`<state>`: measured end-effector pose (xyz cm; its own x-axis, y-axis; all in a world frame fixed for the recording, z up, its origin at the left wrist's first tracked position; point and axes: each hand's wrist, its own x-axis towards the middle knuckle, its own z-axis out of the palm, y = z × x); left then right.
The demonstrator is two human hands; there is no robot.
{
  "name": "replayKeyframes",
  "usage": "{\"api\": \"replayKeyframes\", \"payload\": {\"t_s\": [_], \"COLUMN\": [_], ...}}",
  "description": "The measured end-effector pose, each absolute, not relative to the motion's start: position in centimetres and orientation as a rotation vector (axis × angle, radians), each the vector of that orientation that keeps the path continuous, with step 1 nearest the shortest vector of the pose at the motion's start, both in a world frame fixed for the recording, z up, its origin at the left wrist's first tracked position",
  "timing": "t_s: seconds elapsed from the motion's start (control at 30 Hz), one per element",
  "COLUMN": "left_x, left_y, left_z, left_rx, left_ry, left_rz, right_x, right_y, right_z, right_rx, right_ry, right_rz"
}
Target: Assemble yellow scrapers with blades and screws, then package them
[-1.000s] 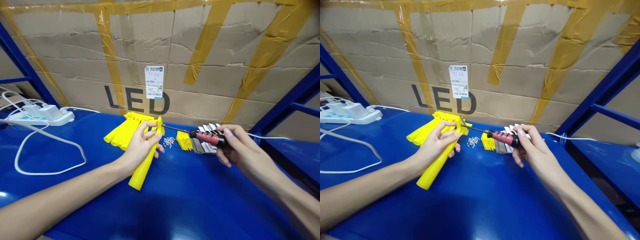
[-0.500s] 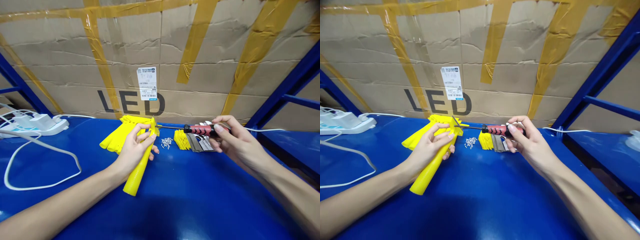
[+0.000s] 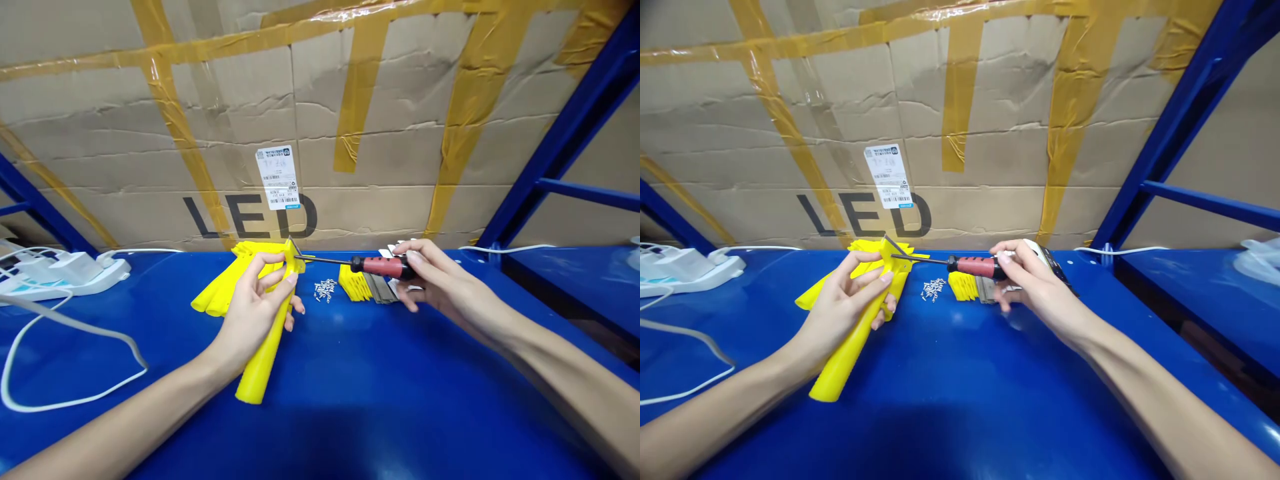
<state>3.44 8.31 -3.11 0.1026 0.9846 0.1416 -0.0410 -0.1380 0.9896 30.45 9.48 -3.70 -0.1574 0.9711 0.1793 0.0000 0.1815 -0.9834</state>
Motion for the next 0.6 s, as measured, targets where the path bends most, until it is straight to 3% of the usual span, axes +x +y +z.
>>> {"api": "replayKeyframes", "payload": {"t_s": [0.1, 0.23, 0.4, 0.6], "left_x": [3.48, 3.70, 3.77, 3.52], "left_y": [8.40, 8.42, 8.41, 8.42], "left_z": [-3.24, -3.57, -3.67, -3.54], "left_rx": [1.341, 1.331, 1.323, 1.372], "left_ry": [1.052, 1.047, 1.063, 1.052], "left_rz": [1.229, 1.174, 1.186, 1.179], "right_x": [30.63, 31.01, 31.30, 30.93], "right_y": [9.55, 9.68, 9.48, 9.24], "right_z": [-3.74, -3.72, -3.32, -3.33], "right_rx": [-0.890, -1.074, -0.968, -1.129], "right_ry": [-1.395, -1.438, -1.501, -1.555], "right_rz": [1.229, 1.002, 1.131, 0.913]}}
